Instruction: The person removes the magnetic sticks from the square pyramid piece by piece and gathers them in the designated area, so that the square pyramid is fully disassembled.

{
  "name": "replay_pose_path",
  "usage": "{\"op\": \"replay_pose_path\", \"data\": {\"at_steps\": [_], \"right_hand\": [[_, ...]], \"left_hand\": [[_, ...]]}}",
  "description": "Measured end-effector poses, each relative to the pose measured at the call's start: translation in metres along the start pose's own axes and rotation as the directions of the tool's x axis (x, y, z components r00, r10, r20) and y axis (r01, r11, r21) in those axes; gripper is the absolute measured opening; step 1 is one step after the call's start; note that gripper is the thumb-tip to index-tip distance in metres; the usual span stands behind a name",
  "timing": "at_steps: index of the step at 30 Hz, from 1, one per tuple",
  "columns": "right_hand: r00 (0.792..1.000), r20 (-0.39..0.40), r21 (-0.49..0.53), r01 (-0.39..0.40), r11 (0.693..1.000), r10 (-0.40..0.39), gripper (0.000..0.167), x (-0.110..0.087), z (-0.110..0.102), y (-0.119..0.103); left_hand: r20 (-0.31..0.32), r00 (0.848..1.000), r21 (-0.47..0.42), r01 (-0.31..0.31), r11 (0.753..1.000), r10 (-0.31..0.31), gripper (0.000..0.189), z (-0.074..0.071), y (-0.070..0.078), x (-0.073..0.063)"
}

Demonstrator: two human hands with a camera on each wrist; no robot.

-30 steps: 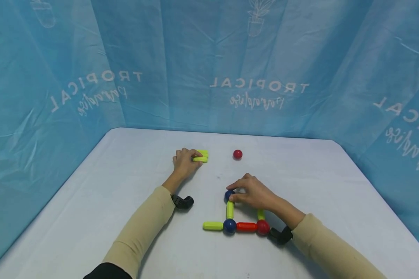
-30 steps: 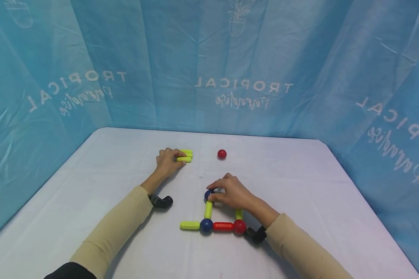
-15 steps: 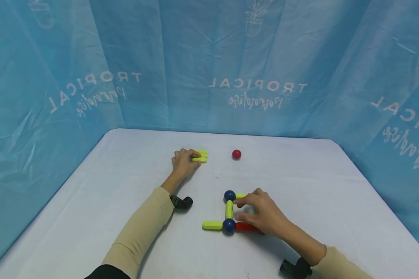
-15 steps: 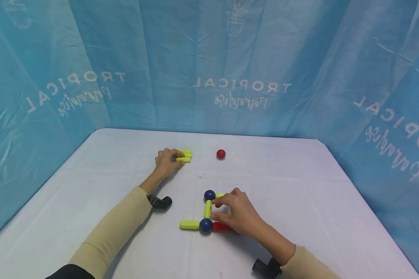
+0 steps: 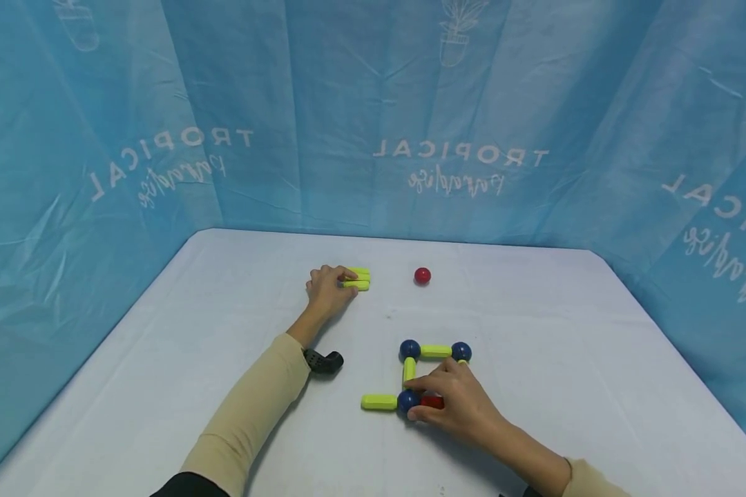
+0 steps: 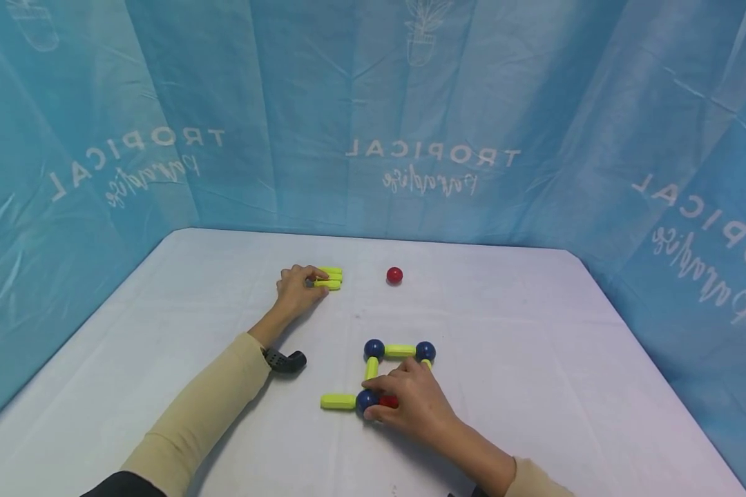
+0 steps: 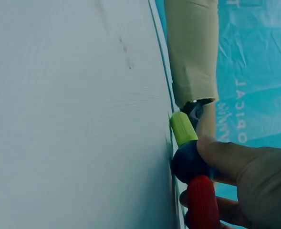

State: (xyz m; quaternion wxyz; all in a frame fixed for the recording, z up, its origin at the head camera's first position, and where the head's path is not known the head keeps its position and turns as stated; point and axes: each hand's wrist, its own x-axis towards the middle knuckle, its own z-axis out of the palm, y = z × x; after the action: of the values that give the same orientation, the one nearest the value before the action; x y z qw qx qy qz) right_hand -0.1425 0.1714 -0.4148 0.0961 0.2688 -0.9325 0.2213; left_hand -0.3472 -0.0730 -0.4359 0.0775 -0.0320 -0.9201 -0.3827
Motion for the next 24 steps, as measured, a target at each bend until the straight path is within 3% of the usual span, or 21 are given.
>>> {"op": "replay_pose_path", "data": {"at_steps": [4, 7, 9, 12, 14, 18, 21, 24], "right_hand": [[1.0, 0.001, 0.022, 0.006, 1.0, -0.006, 0.033, 0.004, 0.001, 0.003], [1.0, 0.019, 0.033, -0.006, 0.999, 0.006, 0.032, 0.011, 0.001, 0.008], [0.999, 0.033, 0.029, -0.025, 0.999, 0.024, 0.032, 0.017, 0.0, 0.011], [0.998, 0.048, 0.027, -0.05, 0.998, 0.049, 0.032, 0.025, 0.0, 0.017], [0.997, 0.056, 0.027, -0.061, 0.998, 0.06, 0.032, 0.029, 0.0, 0.02], [0.995, 0.073, 0.021, -0.075, 0.997, 0.073, 0.033, 0.035, 0.0, 0.025], [0.994, 0.078, 0.015, -0.072, 0.997, 0.071, 0.034, 0.038, 0.001, 0.027], [0.995, 0.076, 0.015, -0.068, 0.998, 0.067, 0.034, 0.04, 0.001, 0.028]], "left_hand": [[-0.058, 0.997, -0.12, 0.048, 0.992, -0.055, 0.028, -0.004, 0.002, -0.005], [-0.075, 0.995, -0.209, 0.041, 0.977, -0.058, 0.027, -0.009, 0.009, -0.017], [-0.045, 0.998, -0.247, 0.023, 0.969, -0.035, 0.025, -0.014, 0.016, -0.03], [0.057, 0.998, -0.282, -0.014, 0.959, 0.031, 0.022, -0.02, 0.024, -0.054], [0.141, 0.987, -0.264, -0.042, 0.964, 0.082, 0.022, -0.024, 0.028, -0.071], [0.296, 0.942, -0.18, -0.108, 0.978, 0.158, 0.026, -0.031, 0.031, -0.104], [0.357, 0.912, -0.121, -0.167, 0.978, 0.2, 0.03, -0.033, 0.029, -0.124], [0.366, 0.898, -0.08, -0.229, 0.97, 0.242, 0.033, -0.031, 0.025, -0.136]]}}
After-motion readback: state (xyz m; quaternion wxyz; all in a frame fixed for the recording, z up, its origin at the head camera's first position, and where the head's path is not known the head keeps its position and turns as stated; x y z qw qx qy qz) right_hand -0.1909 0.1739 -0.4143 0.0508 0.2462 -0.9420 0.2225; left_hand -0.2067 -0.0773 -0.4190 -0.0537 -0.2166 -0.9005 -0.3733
